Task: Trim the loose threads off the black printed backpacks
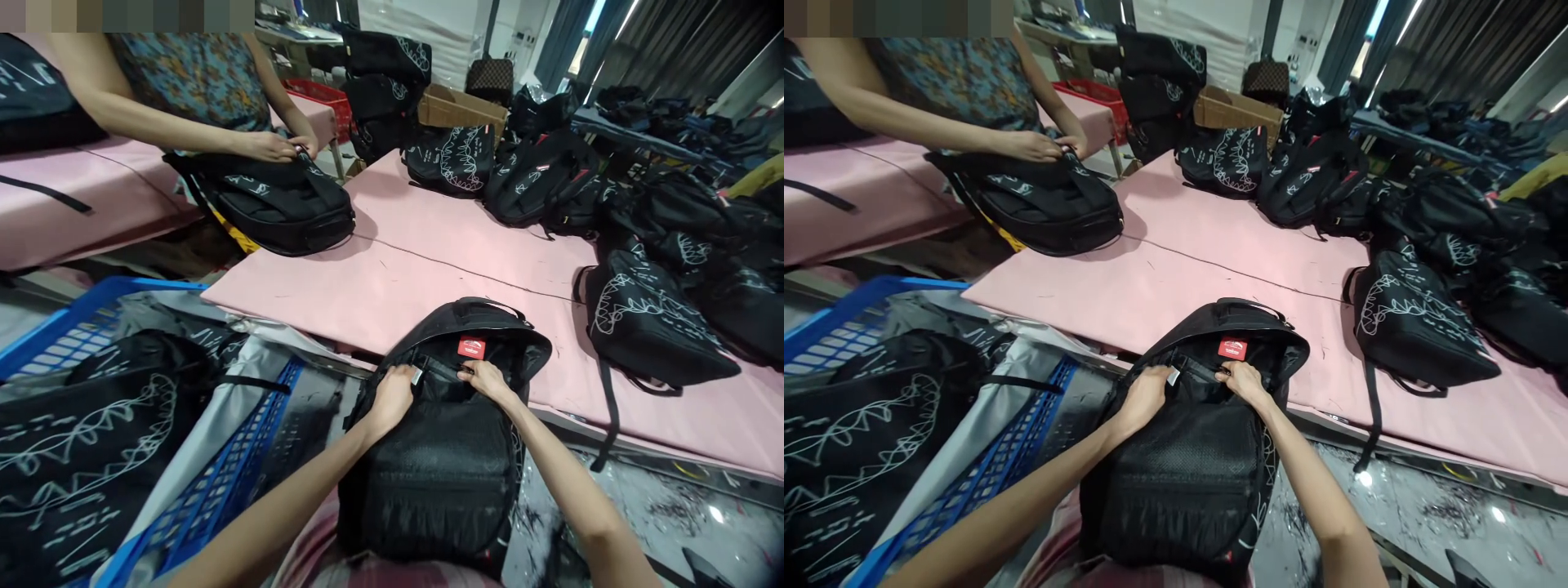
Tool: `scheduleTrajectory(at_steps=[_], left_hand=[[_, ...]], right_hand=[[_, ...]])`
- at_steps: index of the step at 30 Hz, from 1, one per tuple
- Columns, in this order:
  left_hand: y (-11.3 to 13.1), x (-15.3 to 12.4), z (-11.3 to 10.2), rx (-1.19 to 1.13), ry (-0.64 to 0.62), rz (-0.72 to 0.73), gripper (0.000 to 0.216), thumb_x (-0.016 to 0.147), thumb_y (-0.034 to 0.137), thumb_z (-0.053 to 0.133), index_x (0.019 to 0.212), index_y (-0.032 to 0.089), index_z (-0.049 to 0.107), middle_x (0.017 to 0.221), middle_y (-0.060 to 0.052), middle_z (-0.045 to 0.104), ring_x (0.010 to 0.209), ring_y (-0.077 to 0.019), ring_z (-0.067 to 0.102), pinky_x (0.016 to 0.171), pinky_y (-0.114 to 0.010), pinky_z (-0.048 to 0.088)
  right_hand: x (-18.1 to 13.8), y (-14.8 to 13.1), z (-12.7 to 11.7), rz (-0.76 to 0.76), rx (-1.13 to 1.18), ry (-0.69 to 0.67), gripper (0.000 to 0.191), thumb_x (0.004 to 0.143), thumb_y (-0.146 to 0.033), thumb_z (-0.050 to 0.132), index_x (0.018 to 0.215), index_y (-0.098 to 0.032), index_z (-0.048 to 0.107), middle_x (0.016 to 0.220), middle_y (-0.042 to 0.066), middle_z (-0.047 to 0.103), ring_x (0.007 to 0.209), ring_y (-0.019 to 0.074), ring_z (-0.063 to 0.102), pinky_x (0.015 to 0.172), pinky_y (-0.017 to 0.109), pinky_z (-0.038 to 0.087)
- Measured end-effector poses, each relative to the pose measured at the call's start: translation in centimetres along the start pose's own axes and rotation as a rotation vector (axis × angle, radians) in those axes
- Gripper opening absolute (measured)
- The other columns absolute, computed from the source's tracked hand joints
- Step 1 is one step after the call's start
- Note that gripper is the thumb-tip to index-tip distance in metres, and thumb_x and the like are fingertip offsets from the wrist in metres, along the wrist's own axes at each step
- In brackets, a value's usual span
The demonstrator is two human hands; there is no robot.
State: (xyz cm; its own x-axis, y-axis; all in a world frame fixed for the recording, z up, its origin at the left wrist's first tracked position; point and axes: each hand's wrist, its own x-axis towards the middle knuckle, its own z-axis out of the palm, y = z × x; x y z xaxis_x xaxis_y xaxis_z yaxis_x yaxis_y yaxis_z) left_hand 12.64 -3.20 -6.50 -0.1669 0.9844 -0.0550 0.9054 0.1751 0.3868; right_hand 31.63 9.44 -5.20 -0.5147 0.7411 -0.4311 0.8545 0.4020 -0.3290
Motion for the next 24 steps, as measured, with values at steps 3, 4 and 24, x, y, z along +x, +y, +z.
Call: scheduleTrajectory(at_steps=[3,4,24], left_hand=[[0.7,-0.8,-0.1,0.058,-0.15,0.06,0.045,0.077,0.002,0.035,0.114,0.018,0.058,0.095,-0.01,0.065,0.083,-0.0193,0.06,0.069,-0.028,0.047],[0.9,-1.1,-0.1,0.083,-0.183,0.06,0.046,0.079,0.003,0.035,0.117,0.017,0.055,0.092,-0.012,0.066,0.082,-0.0202,0.061,0.067,-0.028,0.047],[2.7,-0.1,0.6,0.272,-0.356,0.071,0.045,0.082,0.002,0.037,0.127,0.0,0.042,0.091,-0.022,0.066,0.087,-0.0265,0.063,0.07,-0.035,0.048]], right_hand=[[0.1,0.2,0.2,-0.001,0.003,0.002,0.032,0.083,-0.041,0.051,0.109,-0.026,0.061,0.107,0.004,0.065,0.105,0.0229,0.057,0.08,0.028,0.04],[0.1,0.3,0.3,-0.003,0.004,0.003,0.031,0.083,-0.041,0.05,0.109,-0.026,0.061,0.107,0.004,0.065,0.104,0.0226,0.057,0.08,0.028,0.04],[0.2,0.2,0.5,0.014,0.012,0.056,0.022,0.084,-0.039,0.05,0.092,-0.023,0.064,0.091,0.003,0.068,0.091,0.0201,0.061,0.069,0.023,0.036]])
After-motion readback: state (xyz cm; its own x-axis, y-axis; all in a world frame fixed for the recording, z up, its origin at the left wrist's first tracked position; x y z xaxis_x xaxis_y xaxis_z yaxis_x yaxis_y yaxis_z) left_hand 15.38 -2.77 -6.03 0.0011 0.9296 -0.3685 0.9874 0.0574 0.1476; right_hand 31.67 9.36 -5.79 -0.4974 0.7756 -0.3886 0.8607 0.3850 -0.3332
